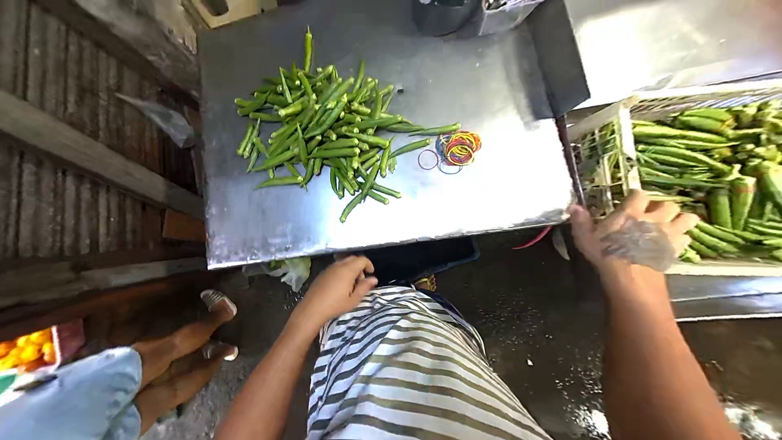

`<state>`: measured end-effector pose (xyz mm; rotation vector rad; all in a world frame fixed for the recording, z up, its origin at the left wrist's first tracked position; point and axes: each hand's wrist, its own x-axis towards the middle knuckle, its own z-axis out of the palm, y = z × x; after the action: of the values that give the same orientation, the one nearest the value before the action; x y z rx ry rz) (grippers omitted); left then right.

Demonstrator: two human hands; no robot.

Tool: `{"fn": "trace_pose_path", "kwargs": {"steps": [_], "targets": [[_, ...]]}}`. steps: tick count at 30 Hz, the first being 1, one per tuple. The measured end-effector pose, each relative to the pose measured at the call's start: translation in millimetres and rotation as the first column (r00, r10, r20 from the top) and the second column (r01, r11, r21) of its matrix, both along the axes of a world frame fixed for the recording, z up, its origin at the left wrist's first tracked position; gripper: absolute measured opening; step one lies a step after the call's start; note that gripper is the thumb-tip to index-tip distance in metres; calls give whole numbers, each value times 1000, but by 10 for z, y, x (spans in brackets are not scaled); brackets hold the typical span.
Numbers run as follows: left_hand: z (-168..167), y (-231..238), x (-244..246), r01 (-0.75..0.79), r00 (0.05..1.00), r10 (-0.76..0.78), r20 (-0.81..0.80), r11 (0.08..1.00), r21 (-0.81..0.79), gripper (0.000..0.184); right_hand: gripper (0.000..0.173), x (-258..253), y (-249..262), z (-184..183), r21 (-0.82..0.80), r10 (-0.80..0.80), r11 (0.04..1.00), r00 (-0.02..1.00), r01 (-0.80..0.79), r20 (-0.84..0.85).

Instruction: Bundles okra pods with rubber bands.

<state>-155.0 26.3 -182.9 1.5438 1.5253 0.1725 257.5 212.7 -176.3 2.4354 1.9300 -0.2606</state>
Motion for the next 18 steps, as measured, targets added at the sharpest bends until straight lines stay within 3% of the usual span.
{"fn": "trace_pose_path", "kwargs": {"steps": [3, 5, 8, 9, 11, 14, 16, 18], "targets": [[123, 450, -545, -167, 978, 188, -94, 966, 195, 35, 58, -699, -468, -5, 136, 147, 982, 984, -132, -105], [19, 626, -903, -288, 907, 378, -187, 880, 378, 34, 48, -1253, -754, -133, 121, 253, 965, 944, -231, -211], [-389, 818, -1463, -259, 799, 475, -369, 825, 501, 38, 36, -1963, -1069, -413, 35, 388, 905, 790, -424, -475], [-564, 871, -1627, -224, 785, 465, -409, 829, 512, 42, 34, -2161, -1136, -463, 7, 414, 875, 742, -484, -527], [-840, 919, -1850, -128, 796, 421, -436, 820, 558, 32, 32, -2476, -1199, -469, -19, 478, 814, 687, -581, -548], [-912, 895, -1955, -29, 861, 359, -360, 742, 670, 27, 30, -2764, -1115, -406, 96, 538, 806, 654, -584, -532], [-791, 881, -1948, -136, 918, 352, -181, 710, 691, 31, 31, -2911, -912, -336, 167, 510, 849, 693, -502, -510], [-662, 891, -1914, -333, 921, 387, 47, 719, 609, 40, 29, -3086, -636, -285, 259, 476, 879, 763, -400, -438]]}}
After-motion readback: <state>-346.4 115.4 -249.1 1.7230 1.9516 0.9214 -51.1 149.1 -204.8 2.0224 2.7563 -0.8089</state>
